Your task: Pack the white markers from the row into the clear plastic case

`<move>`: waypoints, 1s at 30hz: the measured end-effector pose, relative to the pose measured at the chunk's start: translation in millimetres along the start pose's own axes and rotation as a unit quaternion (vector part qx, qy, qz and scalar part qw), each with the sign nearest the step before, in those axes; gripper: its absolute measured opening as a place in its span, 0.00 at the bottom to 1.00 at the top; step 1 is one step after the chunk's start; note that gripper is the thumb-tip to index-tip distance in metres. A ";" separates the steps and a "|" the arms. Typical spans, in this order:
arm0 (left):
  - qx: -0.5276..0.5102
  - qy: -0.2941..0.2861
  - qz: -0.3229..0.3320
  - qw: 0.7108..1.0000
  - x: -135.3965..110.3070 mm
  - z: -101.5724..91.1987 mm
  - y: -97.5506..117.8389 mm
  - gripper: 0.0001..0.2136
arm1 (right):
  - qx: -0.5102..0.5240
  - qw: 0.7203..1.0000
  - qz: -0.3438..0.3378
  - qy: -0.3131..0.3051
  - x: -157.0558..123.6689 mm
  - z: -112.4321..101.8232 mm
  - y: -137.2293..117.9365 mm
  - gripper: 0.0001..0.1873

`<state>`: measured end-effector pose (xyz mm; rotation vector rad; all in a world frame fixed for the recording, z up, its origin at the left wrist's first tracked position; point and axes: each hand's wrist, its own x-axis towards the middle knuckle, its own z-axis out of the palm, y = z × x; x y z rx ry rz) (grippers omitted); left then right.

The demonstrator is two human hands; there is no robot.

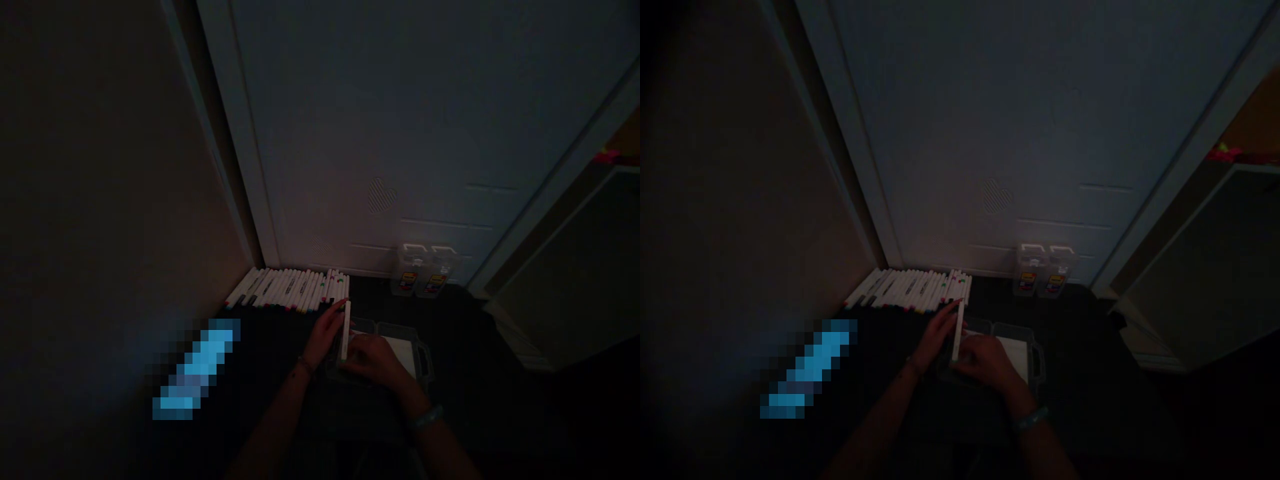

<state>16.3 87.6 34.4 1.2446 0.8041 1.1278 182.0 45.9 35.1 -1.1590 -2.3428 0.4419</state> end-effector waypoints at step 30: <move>0.023 -0.015 -0.016 0.999 -0.7 1.1 0.2 0.29 | -0.006 1.000 -0.012 -0.001 0.2 -0.6 -1.5 0.14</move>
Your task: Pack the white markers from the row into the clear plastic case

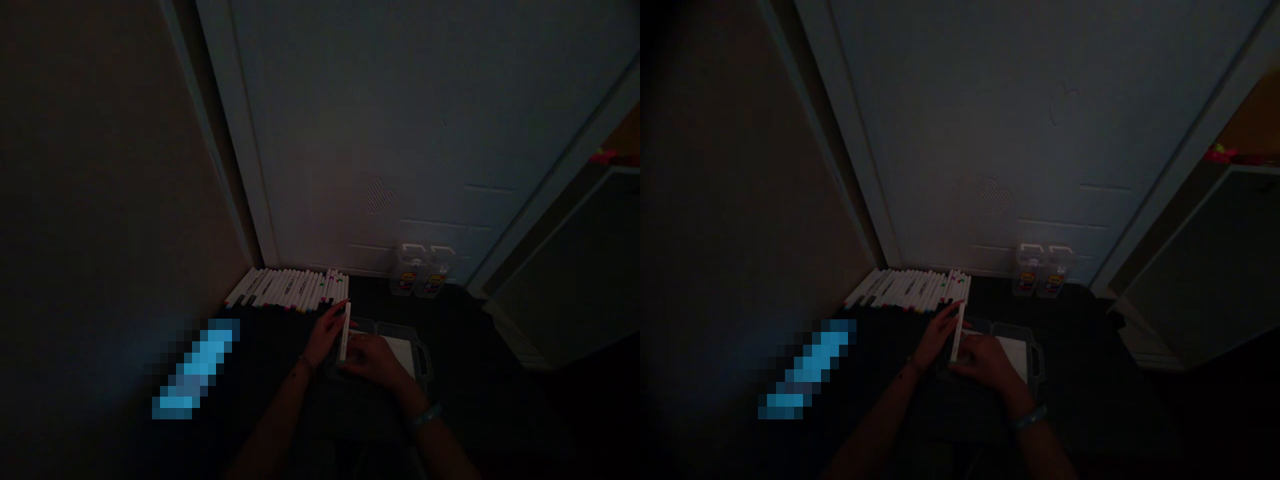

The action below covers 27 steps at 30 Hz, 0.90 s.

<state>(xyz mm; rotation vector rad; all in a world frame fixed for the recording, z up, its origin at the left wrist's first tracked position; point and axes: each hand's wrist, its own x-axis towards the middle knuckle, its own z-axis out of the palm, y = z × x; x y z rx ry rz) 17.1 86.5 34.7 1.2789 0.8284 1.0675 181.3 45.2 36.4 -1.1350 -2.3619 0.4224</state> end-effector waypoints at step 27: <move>0.004 -0.001 0.009 1.000 -0.1 0.4 -0.6 0.28 | -0.002 1.000 -0.005 0.001 0.6 0.1 -0.3 0.14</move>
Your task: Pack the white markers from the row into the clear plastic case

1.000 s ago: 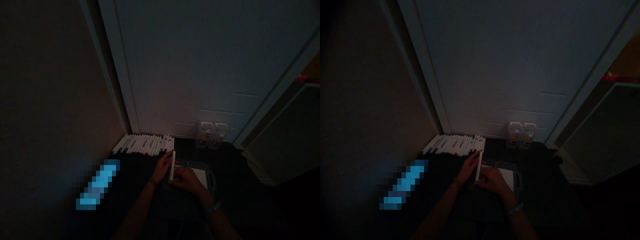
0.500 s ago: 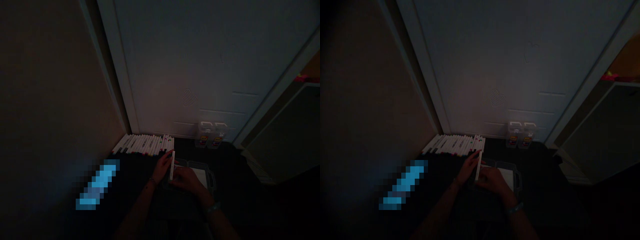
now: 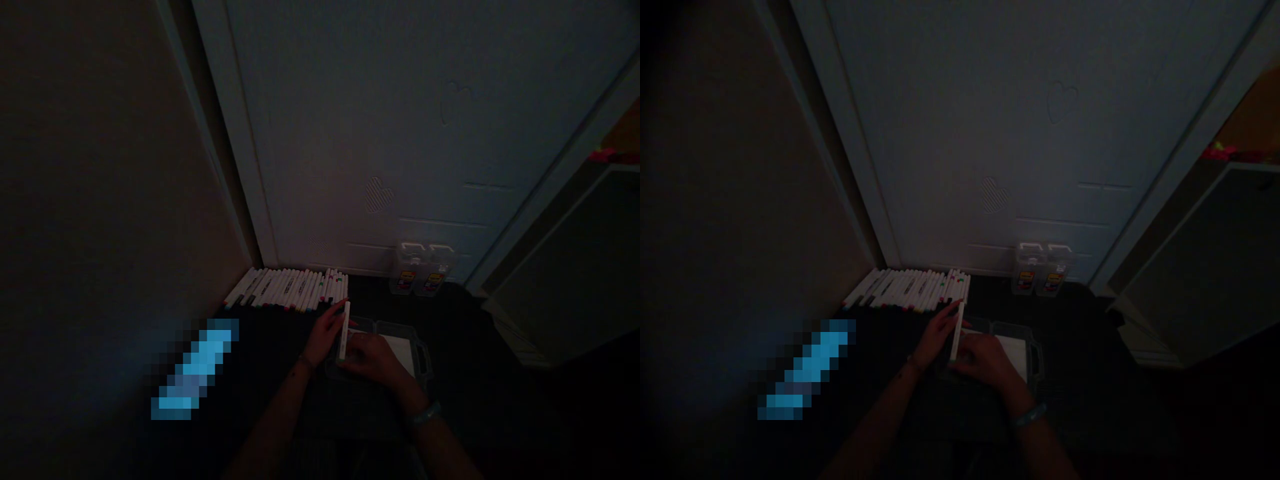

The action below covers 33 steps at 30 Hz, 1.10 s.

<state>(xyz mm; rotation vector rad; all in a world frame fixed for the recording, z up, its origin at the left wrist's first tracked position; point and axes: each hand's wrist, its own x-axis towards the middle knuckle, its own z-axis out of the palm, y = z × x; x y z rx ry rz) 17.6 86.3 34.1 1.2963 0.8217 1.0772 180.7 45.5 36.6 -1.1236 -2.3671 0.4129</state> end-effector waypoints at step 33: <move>0.043 0.115 0.066 0.990 2.2 -5.1 3.4 0.26 | -0.086 0.995 -0.045 -0.036 16.7 -9.1 0.5 0.13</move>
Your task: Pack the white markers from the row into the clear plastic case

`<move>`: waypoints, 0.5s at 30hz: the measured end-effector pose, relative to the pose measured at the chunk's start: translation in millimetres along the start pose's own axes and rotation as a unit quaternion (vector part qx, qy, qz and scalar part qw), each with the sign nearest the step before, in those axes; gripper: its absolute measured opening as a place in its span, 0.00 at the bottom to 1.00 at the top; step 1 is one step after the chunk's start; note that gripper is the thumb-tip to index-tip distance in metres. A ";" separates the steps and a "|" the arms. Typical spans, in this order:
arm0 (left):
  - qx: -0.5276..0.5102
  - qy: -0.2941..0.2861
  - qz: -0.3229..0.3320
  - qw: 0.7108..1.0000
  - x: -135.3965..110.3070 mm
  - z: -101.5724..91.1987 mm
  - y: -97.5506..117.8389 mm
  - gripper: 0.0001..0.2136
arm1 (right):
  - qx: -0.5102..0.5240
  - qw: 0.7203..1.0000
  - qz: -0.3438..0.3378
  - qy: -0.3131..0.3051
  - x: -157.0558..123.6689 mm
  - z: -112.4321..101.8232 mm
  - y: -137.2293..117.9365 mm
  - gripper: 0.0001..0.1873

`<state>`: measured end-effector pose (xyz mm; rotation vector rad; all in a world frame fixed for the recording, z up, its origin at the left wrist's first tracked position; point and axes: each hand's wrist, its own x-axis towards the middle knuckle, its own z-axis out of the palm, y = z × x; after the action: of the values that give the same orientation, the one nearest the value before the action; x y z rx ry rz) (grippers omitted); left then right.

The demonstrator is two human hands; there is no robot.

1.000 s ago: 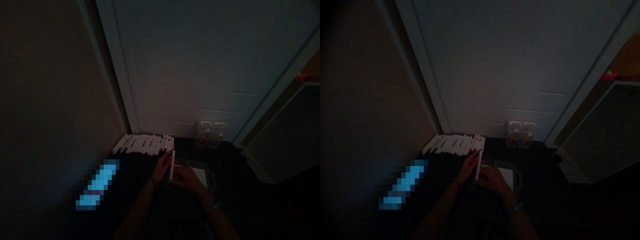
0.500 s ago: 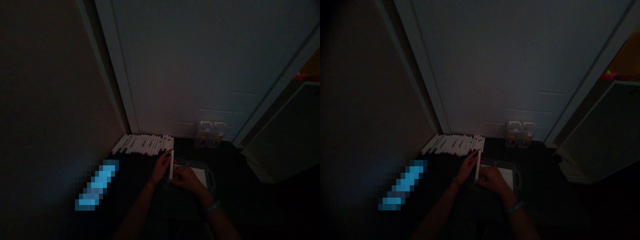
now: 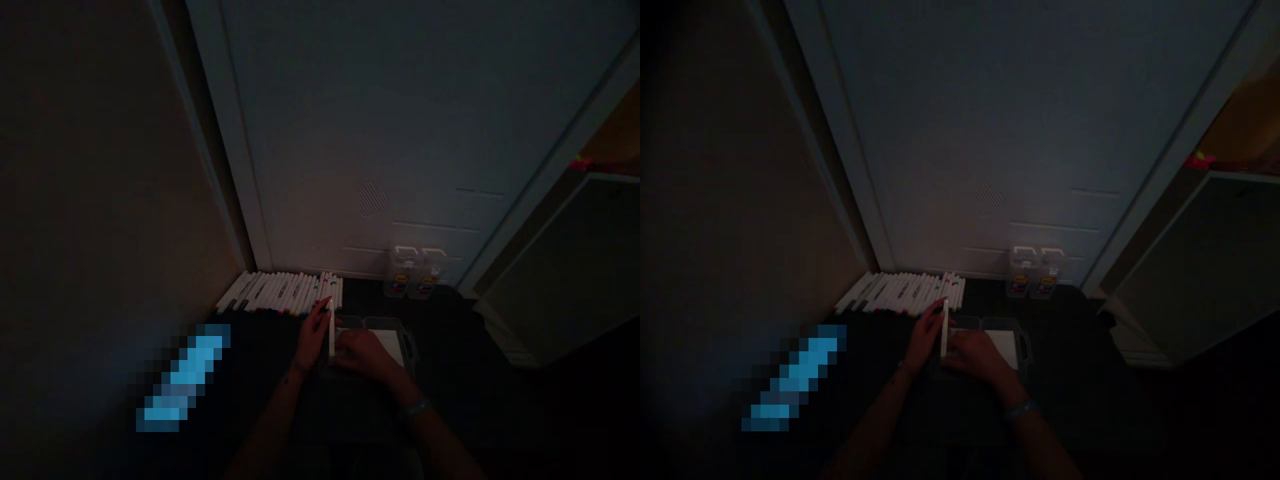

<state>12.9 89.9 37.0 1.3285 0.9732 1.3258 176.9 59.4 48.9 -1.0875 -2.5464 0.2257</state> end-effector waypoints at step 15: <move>0.005 -0.037 -0.014 0.999 1.0 5.1 -7.2 0.25 | -0.033 0.995 0.053 0.072 -17.9 19.7 -11.5 0.09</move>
<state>18.8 91.7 30.6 1.3575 0.9450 1.2443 173.0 38.4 29.3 -1.2192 -2.3862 0.0861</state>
